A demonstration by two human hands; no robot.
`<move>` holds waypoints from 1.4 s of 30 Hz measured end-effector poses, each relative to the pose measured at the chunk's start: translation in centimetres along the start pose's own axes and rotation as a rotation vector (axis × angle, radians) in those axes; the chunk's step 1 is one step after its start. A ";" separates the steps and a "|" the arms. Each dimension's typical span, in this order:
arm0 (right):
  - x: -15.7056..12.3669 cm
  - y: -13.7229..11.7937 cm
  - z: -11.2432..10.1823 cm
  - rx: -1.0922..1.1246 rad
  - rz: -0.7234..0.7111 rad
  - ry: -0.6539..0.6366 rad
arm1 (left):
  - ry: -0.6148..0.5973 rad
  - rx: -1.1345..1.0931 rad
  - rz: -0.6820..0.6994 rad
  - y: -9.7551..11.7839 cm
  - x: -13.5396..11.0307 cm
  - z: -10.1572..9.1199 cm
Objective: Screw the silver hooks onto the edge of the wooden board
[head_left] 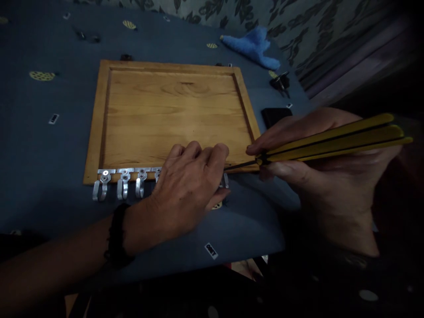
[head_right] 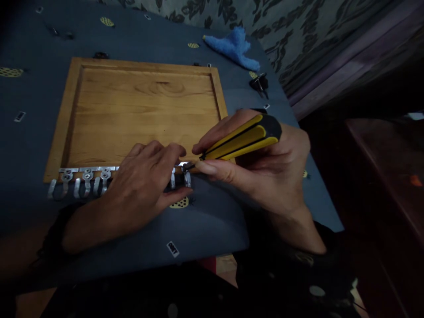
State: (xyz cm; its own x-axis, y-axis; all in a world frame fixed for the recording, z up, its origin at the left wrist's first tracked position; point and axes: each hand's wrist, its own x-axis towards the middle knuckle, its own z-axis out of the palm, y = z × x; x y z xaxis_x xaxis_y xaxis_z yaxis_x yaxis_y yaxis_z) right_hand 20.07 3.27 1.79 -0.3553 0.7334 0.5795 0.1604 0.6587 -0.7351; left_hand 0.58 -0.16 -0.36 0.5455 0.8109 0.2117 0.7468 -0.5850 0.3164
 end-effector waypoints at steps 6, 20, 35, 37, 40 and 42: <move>-0.3 -1.0 0.0 -0.027 0.147 -0.010 | 0.032 0.017 0.008 -0.1 0.0 0.2; -0.3 -0.2 0.3 -0.078 0.036 0.071 | 0.025 0.002 0.015 -0.1 -0.1 0.2; -0.6 0.2 0.7 -0.351 -0.119 -0.006 | 0.025 0.002 0.009 -0.2 -0.2 0.1; -1.0 0.4 0.8 -0.396 -0.101 0.034 | 0.027 0.000 0.008 -0.2 -0.2 0.2; -1.6 0.5 1.1 -0.463 -0.069 0.136 | 0.034 0.006 0.014 -0.2 -0.2 0.2; -1.8 0.5 1.5 -0.481 -0.066 0.170 | 0.038 0.009 0.013 -0.1 -0.2 0.3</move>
State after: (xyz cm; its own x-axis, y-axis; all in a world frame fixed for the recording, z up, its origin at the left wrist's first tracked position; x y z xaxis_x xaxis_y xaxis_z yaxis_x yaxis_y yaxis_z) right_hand 19.44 2.00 -0.10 -0.2305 0.6786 0.6974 0.5624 0.6778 -0.4736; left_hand 0.49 -0.20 -0.70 0.5406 0.8029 0.2513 0.7431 -0.5957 0.3049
